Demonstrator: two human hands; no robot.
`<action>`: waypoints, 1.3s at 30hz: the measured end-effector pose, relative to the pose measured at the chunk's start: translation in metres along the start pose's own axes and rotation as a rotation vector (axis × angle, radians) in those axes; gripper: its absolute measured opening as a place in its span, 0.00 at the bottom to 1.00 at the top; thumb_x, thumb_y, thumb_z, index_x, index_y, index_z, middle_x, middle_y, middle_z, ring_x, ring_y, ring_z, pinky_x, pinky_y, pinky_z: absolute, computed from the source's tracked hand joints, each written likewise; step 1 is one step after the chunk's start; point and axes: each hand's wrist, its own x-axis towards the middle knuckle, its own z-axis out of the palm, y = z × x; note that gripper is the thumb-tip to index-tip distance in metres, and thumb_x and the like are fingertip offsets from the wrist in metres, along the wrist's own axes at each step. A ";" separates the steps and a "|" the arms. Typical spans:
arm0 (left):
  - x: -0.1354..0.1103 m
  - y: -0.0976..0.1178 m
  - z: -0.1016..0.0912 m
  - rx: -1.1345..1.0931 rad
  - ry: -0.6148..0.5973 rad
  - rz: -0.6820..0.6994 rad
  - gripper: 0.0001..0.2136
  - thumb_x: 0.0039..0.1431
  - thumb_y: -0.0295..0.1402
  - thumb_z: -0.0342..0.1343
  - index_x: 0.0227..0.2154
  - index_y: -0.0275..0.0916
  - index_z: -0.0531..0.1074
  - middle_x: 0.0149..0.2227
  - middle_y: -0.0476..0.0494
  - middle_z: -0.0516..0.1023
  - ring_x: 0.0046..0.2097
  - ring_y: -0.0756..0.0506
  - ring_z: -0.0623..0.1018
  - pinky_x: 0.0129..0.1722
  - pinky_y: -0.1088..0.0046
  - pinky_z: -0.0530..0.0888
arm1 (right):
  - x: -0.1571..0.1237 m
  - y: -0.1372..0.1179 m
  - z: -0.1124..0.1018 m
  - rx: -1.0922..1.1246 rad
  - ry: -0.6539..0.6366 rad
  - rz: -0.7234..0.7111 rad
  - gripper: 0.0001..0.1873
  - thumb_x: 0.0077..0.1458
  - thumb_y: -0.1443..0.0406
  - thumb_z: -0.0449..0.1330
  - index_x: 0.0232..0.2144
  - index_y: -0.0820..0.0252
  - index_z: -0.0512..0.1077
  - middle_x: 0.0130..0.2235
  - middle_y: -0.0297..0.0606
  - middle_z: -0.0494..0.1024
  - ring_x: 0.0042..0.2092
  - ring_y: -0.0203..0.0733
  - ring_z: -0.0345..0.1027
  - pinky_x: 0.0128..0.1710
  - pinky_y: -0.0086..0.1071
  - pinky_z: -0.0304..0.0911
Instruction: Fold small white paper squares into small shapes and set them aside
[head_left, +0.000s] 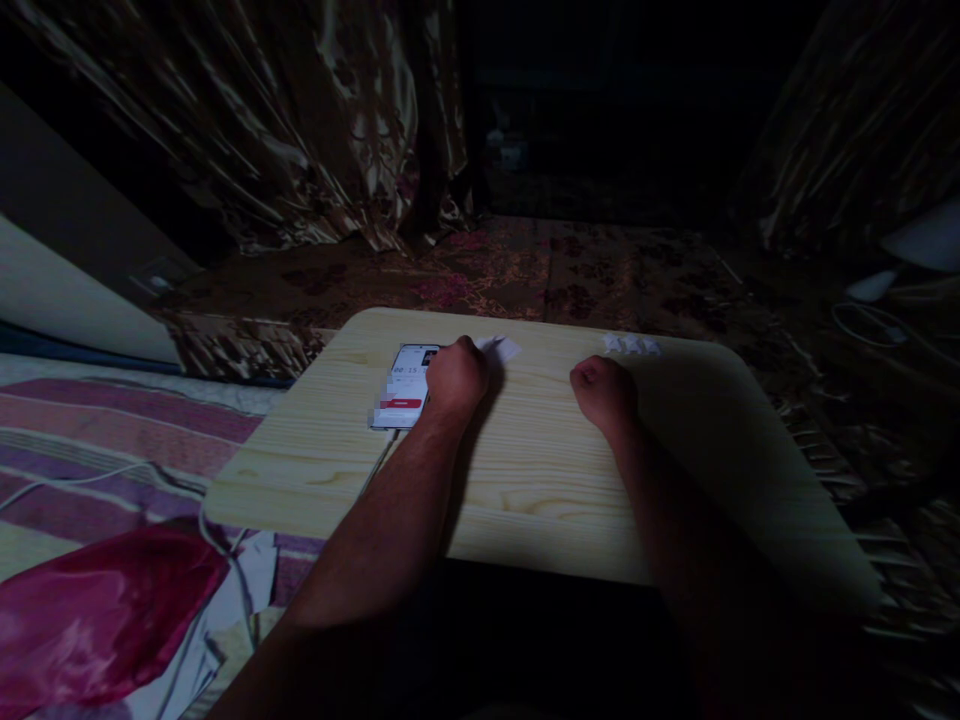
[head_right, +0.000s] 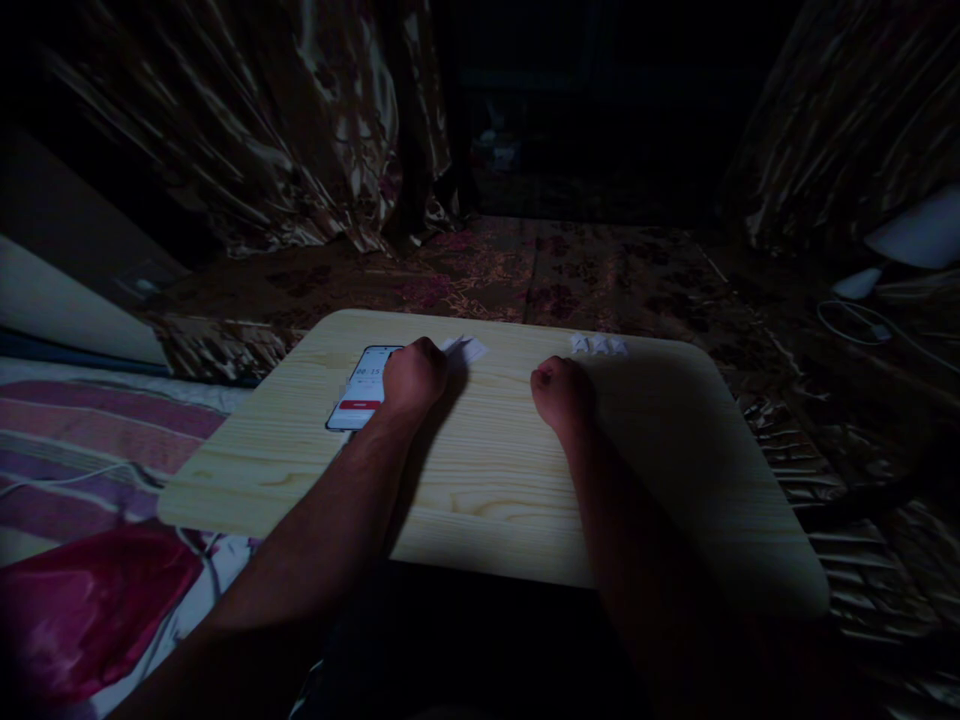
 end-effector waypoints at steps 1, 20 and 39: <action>-0.001 0.000 0.000 -0.007 -0.005 -0.001 0.15 0.65 0.37 0.46 0.42 0.36 0.75 0.40 0.29 0.81 0.41 0.35 0.81 0.40 0.62 0.72 | 0.000 0.000 0.000 -0.001 0.000 0.000 0.10 0.57 0.62 0.55 0.31 0.57 0.76 0.34 0.38 0.81 0.35 0.40 0.72 0.35 0.31 0.61; -0.008 0.024 0.022 -0.948 0.265 0.103 0.06 0.57 0.34 0.56 0.33 0.37 0.74 0.32 0.45 0.79 0.35 0.47 0.76 0.37 0.73 0.70 | -0.002 -0.004 0.000 0.304 0.049 0.034 0.12 0.56 0.59 0.57 0.30 0.58 0.77 0.30 0.37 0.81 0.32 0.40 0.73 0.34 0.31 0.64; -0.014 0.039 0.029 -1.263 0.067 -0.023 0.09 0.50 0.36 0.62 0.32 0.35 0.78 0.30 0.46 0.78 0.31 0.50 0.73 0.33 0.75 0.68 | -0.009 -0.020 0.003 0.976 -0.210 0.192 0.22 0.47 0.58 0.65 0.43 0.63 0.73 0.29 0.36 0.80 0.24 0.34 0.67 0.21 0.27 0.57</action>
